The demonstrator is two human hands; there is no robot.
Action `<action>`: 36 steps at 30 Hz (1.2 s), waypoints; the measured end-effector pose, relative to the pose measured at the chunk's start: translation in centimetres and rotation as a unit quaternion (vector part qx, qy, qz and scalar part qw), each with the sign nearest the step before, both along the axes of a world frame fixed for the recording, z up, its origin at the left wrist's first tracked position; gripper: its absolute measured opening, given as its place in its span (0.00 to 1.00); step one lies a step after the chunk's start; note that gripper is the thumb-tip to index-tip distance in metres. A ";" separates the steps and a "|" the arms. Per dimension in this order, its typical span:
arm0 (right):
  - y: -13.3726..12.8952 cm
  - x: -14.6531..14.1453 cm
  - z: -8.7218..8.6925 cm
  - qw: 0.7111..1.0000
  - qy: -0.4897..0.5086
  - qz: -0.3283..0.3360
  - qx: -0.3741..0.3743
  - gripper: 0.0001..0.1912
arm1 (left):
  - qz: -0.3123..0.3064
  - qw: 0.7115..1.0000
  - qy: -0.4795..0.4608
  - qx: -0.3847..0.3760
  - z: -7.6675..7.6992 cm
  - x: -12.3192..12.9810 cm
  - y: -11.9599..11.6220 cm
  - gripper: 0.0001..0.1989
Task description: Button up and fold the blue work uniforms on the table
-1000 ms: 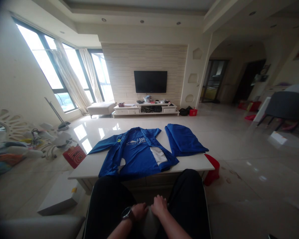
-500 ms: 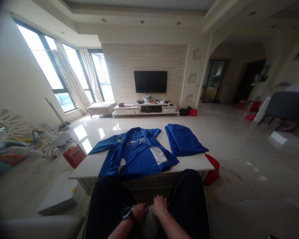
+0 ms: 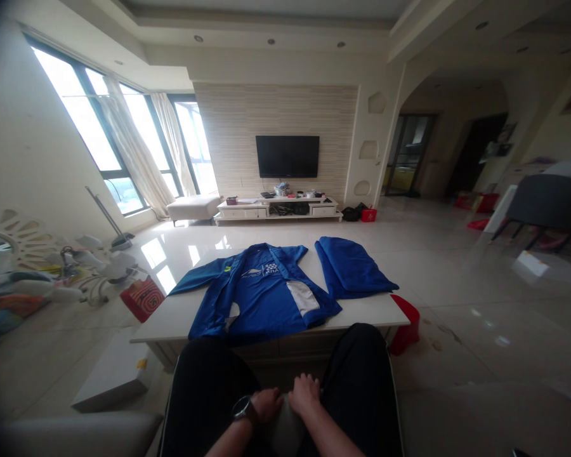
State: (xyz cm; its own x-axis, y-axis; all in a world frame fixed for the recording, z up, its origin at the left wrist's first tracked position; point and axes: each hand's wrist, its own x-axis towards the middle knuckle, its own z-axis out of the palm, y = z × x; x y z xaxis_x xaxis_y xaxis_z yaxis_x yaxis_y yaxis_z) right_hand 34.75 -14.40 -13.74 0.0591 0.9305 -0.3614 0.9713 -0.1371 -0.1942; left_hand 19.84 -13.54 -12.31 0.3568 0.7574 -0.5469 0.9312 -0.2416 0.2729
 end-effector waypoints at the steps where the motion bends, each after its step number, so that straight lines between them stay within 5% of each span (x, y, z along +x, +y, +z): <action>1: 0.0 0.0 0.1 1.000 -0.001 -0.001 0.001 0.19 | 0.000 1.000 0.000 -0.001 0.0 0.0 0.0 0.28; 36: 0.1 0.2 -0.3 1.000 0.013 -0.007 0.009 0.17 | 0.007 1.000 0.001 -0.002 0.6 0.1 -0.1 0.27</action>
